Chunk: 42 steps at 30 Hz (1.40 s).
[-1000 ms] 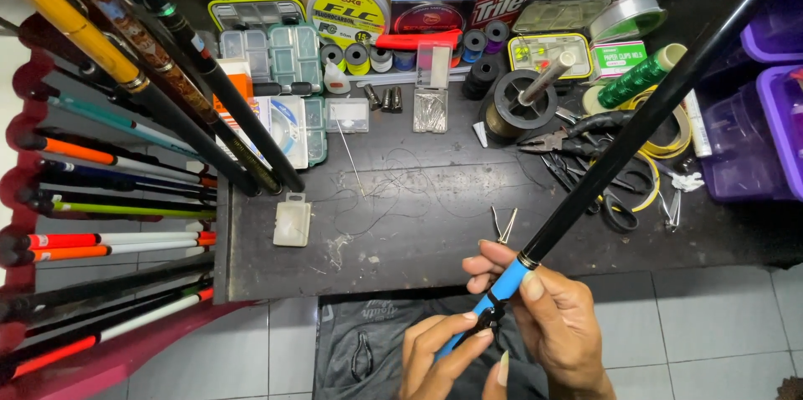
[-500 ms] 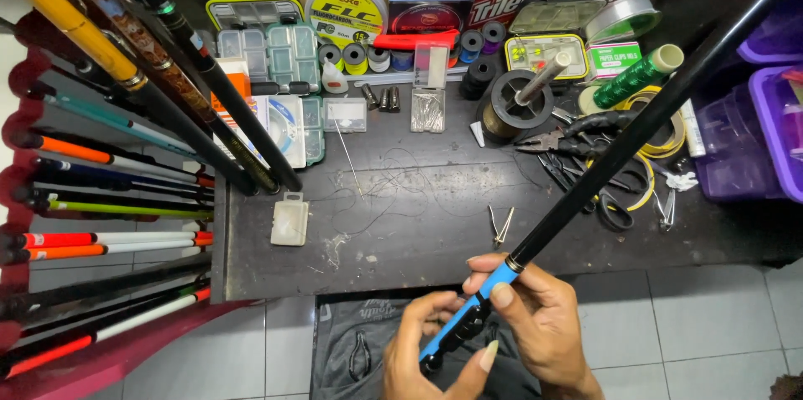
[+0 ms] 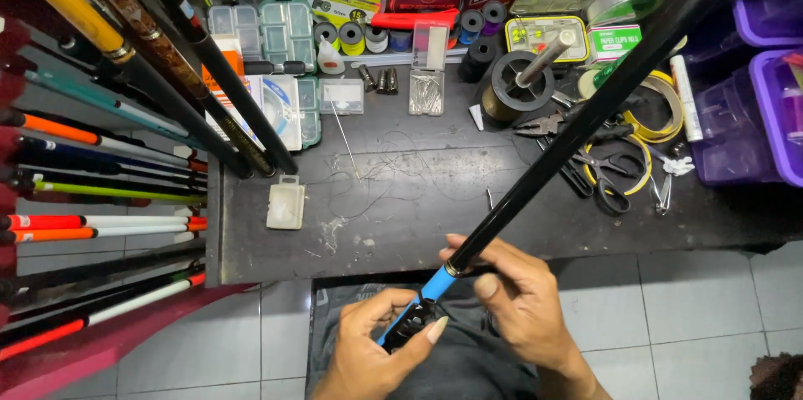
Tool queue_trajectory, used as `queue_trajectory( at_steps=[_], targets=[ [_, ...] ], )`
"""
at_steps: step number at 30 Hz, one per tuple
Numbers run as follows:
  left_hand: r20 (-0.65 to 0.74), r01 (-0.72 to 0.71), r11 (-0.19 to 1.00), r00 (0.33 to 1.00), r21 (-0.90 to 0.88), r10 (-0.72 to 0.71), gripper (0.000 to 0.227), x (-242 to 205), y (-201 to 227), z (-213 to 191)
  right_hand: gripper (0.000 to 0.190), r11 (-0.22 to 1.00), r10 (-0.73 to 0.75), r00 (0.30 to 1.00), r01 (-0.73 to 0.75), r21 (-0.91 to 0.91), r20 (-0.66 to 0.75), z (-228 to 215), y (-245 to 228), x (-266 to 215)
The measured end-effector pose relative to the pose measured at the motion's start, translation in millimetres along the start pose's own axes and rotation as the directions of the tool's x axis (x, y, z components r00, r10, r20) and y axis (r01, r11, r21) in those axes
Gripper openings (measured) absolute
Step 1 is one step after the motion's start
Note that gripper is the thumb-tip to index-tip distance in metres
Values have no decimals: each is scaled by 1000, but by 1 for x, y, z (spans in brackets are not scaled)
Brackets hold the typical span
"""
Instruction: The person holds a black fishing rod with a blue grip and uses a pair of pliers to adjust a metal ring at the base of the grip. They then pick up a thin metal wire, bend it with their fingers, and place it on the table before continuing to adjust the ring on the rod.
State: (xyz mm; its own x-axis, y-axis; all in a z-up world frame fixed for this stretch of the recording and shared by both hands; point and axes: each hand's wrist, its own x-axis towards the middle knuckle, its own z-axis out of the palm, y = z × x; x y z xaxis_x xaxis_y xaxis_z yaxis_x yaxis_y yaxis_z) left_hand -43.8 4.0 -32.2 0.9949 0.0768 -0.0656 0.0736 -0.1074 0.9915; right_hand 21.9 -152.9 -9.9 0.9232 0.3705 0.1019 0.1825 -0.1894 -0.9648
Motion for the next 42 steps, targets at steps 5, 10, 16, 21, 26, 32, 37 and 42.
queue_trajectory(
  at_steps=[5, 10, 16, 21, 26, 32, 37, 42],
  targets=[
    [-88, -58, 991, 994, 124, 70, 19, -8, -12, -10, 34, 996, 66, 980, -55, 65, -188, -23, 30, -11],
    [-91, -231, 926, 959, 300, 268, 17, -4, -2, -16, 50, 993, 100, 958, -113, -36, -270, -36, 15, -10],
    [-35, -429, 758, 860, 491, 509, 16, 4, 1, -21, 56, 983, 64, 967, -19, 181, -245, -42, 17, -11],
    [18, -474, 631, 807, 614, 590, 18, 5, -1, -29, 57, 985, 44, 958, 6, 172, -284, -47, 17, -6],
    [53, -493, 560, 780, 666, 624, 17, 2, -3, -33, 36, 950, -4, 947, 104, 296, -320, -49, 16, 1],
    [147, -553, 504, 757, 663, 637, 21, -4, 0, -32, 35, 875, 159, 886, 78, 477, -436, -48, 4, -11],
    [228, -597, 492, 752, 634, 619, 32, -12, 4, -25, 29, 917, 170, 753, 115, 381, -636, -58, 6, -43],
    [299, -604, 492, 770, 627, 564, 44, -12, 0, -12, 31, 950, 199, 643, 59, 307, -739, -70, 30, -82]
  ],
)
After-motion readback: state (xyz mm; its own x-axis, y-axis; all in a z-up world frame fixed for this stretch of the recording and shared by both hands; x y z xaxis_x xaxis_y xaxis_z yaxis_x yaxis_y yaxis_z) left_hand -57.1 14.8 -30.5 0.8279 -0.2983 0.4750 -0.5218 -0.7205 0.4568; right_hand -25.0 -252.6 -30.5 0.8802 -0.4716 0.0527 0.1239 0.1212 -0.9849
